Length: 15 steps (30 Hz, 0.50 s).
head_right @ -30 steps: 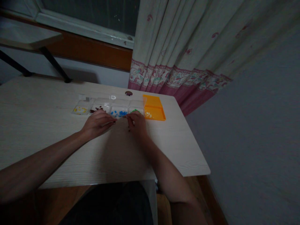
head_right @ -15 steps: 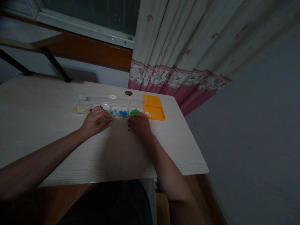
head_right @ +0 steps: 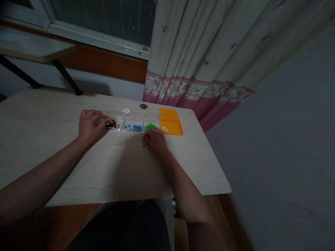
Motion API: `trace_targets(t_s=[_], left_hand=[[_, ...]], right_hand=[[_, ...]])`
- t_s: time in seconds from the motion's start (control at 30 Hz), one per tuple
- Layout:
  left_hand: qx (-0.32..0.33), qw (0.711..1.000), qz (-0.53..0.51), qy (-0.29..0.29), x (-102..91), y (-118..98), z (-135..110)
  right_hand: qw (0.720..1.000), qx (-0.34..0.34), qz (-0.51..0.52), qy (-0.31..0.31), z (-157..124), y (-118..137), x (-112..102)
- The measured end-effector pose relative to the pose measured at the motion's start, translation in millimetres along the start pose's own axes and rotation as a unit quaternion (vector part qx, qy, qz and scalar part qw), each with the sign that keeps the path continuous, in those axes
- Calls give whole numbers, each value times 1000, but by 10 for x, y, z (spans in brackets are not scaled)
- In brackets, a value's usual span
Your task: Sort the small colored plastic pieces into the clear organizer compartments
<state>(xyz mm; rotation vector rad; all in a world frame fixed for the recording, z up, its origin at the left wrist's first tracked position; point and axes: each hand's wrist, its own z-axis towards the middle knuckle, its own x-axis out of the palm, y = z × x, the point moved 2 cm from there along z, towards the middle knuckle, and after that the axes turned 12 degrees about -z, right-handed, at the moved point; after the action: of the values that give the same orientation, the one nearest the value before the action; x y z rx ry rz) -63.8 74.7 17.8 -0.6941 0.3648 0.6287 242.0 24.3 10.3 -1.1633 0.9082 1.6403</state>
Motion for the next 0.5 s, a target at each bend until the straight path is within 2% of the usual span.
trace_targets(t_s=[0.33,0.5], left_hand=[[-26,999,-10,21,74,132,-41],[-8,1000,1,18,67,135,-31]], right_hand=[[1000,4,-9,-8,6,-19,-15],[1000,4,-14,-6,7,-24,-53]])
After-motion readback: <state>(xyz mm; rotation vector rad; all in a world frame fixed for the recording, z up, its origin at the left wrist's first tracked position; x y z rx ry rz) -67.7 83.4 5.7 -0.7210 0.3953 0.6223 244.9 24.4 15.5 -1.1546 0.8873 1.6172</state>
